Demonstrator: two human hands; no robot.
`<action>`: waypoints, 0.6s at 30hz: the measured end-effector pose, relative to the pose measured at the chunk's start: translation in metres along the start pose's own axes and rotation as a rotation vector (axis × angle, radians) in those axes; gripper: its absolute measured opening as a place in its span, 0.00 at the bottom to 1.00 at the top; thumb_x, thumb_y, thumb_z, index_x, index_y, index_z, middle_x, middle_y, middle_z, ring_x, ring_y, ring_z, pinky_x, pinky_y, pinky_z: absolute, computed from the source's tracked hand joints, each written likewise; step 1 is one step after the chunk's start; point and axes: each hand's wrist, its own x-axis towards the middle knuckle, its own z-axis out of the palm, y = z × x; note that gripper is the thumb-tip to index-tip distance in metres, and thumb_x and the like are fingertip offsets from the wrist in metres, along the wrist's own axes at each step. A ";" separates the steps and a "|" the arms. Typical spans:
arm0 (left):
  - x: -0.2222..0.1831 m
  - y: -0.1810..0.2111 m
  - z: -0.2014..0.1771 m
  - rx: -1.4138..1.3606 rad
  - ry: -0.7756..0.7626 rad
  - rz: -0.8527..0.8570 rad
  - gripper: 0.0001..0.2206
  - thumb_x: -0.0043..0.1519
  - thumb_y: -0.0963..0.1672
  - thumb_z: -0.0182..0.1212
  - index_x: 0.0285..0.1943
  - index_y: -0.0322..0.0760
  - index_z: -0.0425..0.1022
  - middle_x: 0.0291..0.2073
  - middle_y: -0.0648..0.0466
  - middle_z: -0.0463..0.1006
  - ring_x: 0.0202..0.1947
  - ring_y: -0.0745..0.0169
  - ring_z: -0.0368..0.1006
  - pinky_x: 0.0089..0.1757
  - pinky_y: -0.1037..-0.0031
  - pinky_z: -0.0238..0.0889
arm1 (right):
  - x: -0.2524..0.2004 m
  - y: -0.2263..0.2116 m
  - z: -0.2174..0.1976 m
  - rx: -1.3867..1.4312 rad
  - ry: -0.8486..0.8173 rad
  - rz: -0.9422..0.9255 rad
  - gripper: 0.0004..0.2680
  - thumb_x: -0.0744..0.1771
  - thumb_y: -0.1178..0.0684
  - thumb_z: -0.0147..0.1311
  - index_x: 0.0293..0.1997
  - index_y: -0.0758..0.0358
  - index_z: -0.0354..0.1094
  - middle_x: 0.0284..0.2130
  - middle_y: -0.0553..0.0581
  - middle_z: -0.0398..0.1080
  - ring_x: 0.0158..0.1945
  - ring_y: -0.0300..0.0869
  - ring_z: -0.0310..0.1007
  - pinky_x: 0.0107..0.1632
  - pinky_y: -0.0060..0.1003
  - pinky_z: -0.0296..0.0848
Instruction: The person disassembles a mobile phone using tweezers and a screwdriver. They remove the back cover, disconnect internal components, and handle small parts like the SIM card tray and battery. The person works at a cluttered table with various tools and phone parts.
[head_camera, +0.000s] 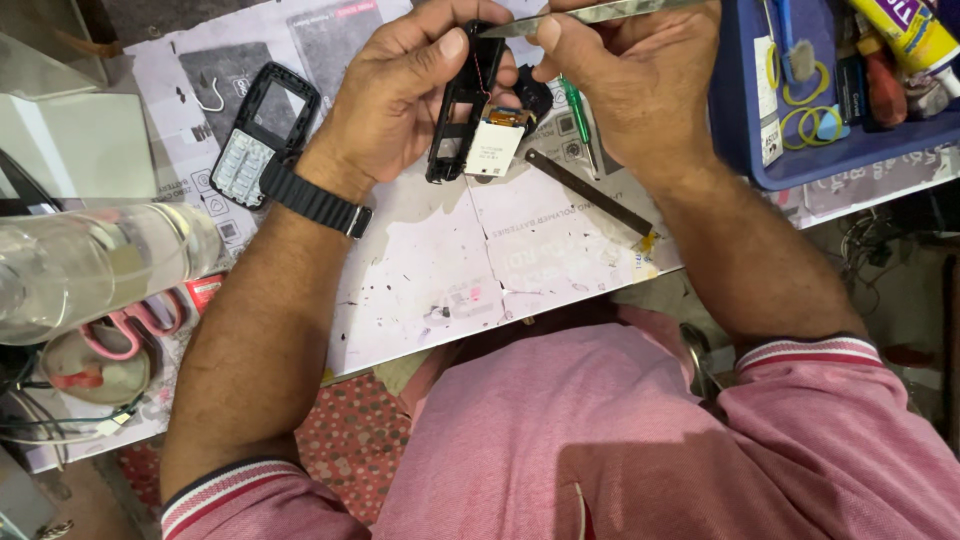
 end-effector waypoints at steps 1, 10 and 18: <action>0.000 0.000 0.000 -0.001 -0.006 0.003 0.19 0.76 0.47 0.57 0.70 0.29 0.67 0.49 0.42 0.78 0.48 0.54 0.81 0.52 0.69 0.79 | 0.000 0.001 0.001 0.007 -0.003 -0.005 0.02 0.73 0.66 0.63 0.49 0.74 0.75 0.38 0.60 0.78 0.36 0.40 0.80 0.39 0.30 0.82; 0.000 0.001 0.000 0.024 -0.013 0.000 0.20 0.76 0.48 0.55 0.72 0.29 0.67 0.49 0.44 0.79 0.47 0.57 0.81 0.50 0.70 0.79 | 0.002 -0.007 0.002 0.015 -0.005 0.009 0.01 0.71 0.68 0.59 0.46 0.75 0.73 0.38 0.60 0.77 0.34 0.40 0.79 0.38 0.30 0.83; -0.001 0.003 0.001 0.007 -0.002 -0.041 0.21 0.76 0.48 0.54 0.73 0.29 0.65 0.49 0.44 0.80 0.48 0.56 0.81 0.49 0.70 0.79 | 0.001 -0.010 0.007 0.017 -0.015 0.036 0.03 0.71 0.69 0.60 0.47 0.75 0.71 0.38 0.60 0.76 0.37 0.39 0.79 0.38 0.28 0.81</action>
